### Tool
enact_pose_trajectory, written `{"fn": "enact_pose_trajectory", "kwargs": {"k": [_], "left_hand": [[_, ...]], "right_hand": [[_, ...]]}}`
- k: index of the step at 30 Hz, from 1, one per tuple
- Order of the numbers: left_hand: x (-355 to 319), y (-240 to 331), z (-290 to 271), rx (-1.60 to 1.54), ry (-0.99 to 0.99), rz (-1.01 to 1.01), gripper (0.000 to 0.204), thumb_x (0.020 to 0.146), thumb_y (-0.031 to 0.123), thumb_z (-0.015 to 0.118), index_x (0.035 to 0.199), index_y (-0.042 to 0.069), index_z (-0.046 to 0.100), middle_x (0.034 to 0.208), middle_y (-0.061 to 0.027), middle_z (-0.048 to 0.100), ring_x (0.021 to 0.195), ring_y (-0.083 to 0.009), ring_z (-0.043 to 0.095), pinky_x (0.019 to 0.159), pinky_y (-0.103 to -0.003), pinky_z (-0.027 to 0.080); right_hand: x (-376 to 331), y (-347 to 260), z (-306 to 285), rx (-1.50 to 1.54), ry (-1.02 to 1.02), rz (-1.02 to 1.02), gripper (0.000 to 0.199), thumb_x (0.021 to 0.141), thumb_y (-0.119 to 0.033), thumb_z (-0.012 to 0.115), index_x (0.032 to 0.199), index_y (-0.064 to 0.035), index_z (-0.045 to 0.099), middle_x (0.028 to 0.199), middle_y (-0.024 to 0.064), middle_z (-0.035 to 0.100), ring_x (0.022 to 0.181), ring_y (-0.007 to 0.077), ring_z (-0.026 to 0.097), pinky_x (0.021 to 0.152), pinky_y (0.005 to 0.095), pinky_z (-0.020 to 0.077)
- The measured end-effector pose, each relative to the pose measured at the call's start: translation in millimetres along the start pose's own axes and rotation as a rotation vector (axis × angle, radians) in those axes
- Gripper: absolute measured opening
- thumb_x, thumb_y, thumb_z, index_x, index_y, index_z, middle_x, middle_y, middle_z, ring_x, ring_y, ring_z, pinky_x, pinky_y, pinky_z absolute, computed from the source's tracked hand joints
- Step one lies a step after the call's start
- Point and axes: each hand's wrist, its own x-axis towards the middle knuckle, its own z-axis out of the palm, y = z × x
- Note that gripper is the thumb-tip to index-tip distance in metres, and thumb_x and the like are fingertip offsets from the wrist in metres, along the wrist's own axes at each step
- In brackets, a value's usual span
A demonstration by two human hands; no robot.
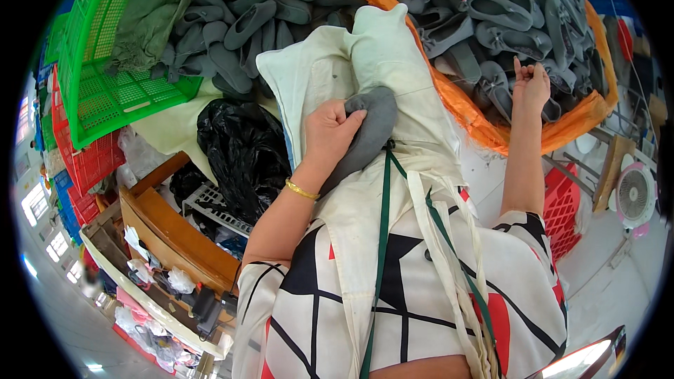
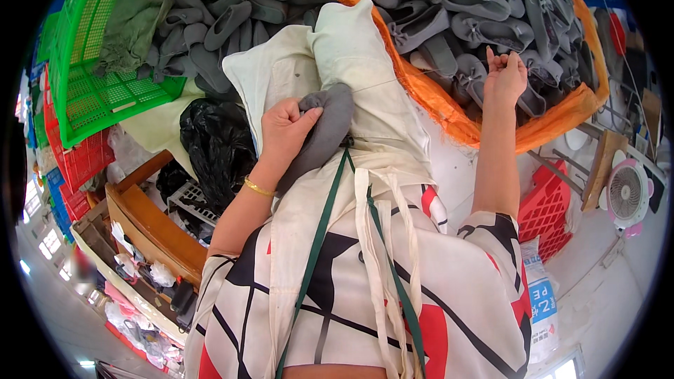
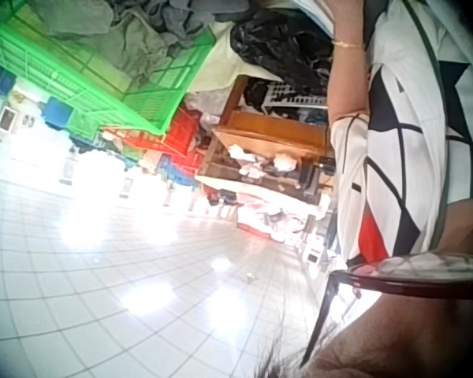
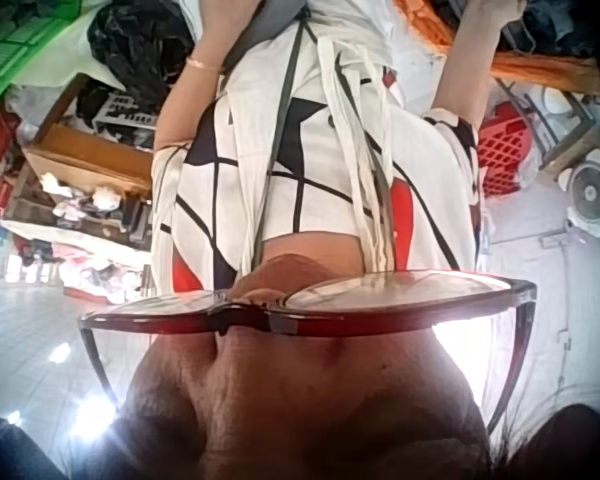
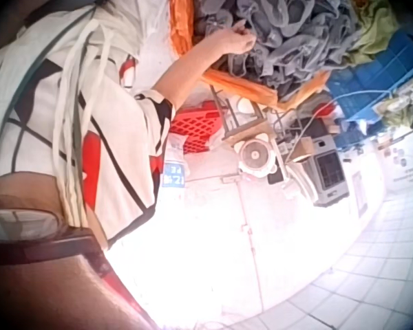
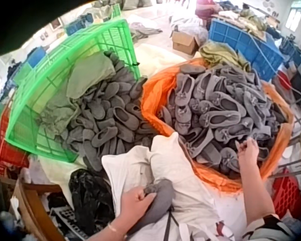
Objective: The person is sewing grey slippers using a needle and thread. They pick up a slipper from a pile, stitch the upper part, and then place it into a white sack. The process is repeated for multiple slippers in a workshop setting.
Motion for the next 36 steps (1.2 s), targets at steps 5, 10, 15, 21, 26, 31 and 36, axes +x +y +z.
{"fn": "enact_pose_trajectory", "kwargs": {"k": [5,10,15,21,26,31,36], "left_hand": [[-1,5,12,-0.054,0.141,0.024,0.025,0.078,0.009,0.075,0.089,0.003,0.054,0.075,-0.0051,0.058,0.068,-0.0144,0.056,0.067,-0.028,0.048],[3,-2,13,-0.130,0.035,-0.003,0.041,0.080,0.009,0.073,0.115,0.002,0.053,0.085,-0.0068,0.063,0.074,-0.0147,0.059,0.071,-0.028,0.049],[5,-13,5,-0.160,0.036,0.039,0.038,0.087,0.011,0.071,0.120,0.001,0.055,0.094,-0.0073,0.066,0.082,-0.0126,0.060,0.073,-0.027,0.048],[-16,23,-13,-0.099,0.165,0.104,0.016,0.093,0.016,0.068,0.098,0.001,0.068,0.089,-0.0044,0.069,0.076,-0.0061,0.060,0.064,-0.021,0.047],[-20,45,-3,-0.323,-0.236,-0.364,0.029,0.097,0.028,0.065,0.086,0.001,0.071,0.078,-0.0037,0.070,0.058,-0.0057,0.058,0.049,-0.019,0.044],[-13,32,9,-0.602,-0.245,-0.422,0.025,0.096,0.027,0.066,0.093,0.002,0.069,0.080,-0.0053,0.070,0.053,-0.0072,0.057,0.045,-0.020,0.043],[-13,19,-5,-1.045,-0.259,-0.573,0.017,0.096,0.019,0.063,0.089,0.004,0.063,0.074,-0.0031,0.067,0.050,-0.0082,0.055,0.042,-0.020,0.040]], "right_hand": [[33,-34,-26,-0.227,0.040,-0.273,0.012,0.099,-0.008,0.054,0.090,-0.0009,0.051,0.074,0.0076,0.058,0.063,0.0145,0.057,0.081,0.0409,0.0611],[54,-78,-54,-0.574,0.096,-0.548,0.009,0.095,-0.005,0.057,0.102,-0.0016,0.054,0.080,0.0075,0.064,0.068,0.0128,0.060,0.063,0.0257,0.0506],[-77,-6,35,-0.772,-0.650,-0.225,0.014,0.097,-0.004,0.057,0.110,-0.0082,0.061,0.096,0.0036,0.065,0.079,0.0120,0.062,0.076,0.0249,0.0496],[-175,29,101,-1.102,-1.348,-0.693,0.015,0.083,-0.010,0.069,0.096,-0.0038,0.064,0.086,0.0108,0.058,0.079,0.0297,0.058,0.072,0.0371,0.0484],[-198,20,102,-1.007,-1.412,-0.590,0.010,0.082,-0.011,0.070,0.085,-0.0061,0.063,0.079,0.0097,0.056,0.074,0.0299,0.056,0.067,0.0387,0.0481],[-231,8,106,-0.887,-1.541,-0.571,0.008,0.084,-0.011,0.068,0.088,-0.0068,0.062,0.081,0.0101,0.059,0.078,0.0295,0.060,0.066,0.0399,0.0492],[-218,2,119,-1.059,-1.301,-0.231,0.008,0.086,-0.013,0.066,0.089,-0.0083,0.060,0.087,0.0114,0.064,0.087,0.0291,0.064,0.063,0.0413,0.0505]]}}
